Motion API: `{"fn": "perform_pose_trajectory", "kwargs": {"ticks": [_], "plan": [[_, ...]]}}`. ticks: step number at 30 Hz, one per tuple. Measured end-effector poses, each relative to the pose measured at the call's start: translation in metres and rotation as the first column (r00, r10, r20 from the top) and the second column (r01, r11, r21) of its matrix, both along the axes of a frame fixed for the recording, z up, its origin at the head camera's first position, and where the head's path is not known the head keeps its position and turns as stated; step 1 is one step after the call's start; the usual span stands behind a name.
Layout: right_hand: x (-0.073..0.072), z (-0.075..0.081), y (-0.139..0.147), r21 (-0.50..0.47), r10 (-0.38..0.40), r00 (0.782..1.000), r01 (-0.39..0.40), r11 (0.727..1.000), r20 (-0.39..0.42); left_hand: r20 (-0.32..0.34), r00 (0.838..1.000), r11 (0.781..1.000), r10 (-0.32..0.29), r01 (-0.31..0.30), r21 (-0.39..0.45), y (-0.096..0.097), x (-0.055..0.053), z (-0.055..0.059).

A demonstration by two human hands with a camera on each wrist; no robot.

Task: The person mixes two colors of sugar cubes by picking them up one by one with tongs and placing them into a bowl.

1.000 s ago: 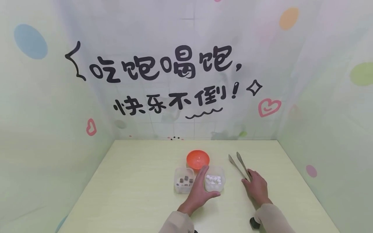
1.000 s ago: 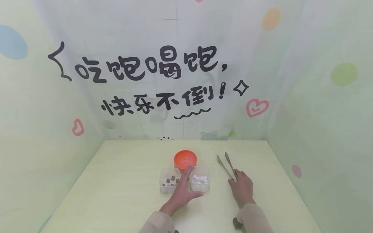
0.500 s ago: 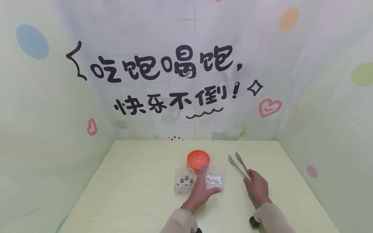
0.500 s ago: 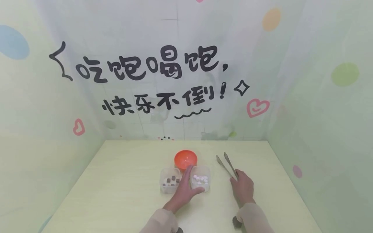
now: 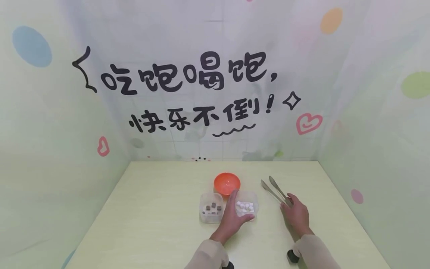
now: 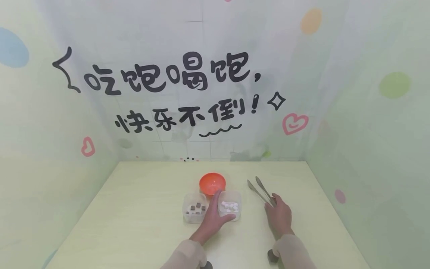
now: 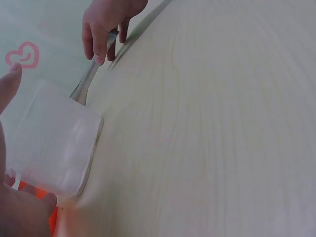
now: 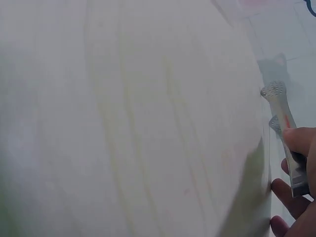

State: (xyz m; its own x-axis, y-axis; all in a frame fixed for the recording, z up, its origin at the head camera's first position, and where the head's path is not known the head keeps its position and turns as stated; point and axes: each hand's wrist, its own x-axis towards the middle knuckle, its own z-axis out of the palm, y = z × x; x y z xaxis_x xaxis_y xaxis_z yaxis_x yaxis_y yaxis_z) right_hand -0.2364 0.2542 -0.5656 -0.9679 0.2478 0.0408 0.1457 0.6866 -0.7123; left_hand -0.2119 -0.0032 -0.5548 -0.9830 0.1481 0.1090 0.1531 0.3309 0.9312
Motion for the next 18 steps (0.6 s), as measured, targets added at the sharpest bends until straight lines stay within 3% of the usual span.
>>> {"fn": "perform_pose_trajectory", "kwargs": {"ticks": [18], "plan": [[-0.0021,0.0045,-0.0026,-0.118,-0.026,1.0,0.024,0.993,-0.014,-0.025,1.0,1.0,0.003,-0.003,0.009,-0.0017,-0.0059,-0.0041]]}}
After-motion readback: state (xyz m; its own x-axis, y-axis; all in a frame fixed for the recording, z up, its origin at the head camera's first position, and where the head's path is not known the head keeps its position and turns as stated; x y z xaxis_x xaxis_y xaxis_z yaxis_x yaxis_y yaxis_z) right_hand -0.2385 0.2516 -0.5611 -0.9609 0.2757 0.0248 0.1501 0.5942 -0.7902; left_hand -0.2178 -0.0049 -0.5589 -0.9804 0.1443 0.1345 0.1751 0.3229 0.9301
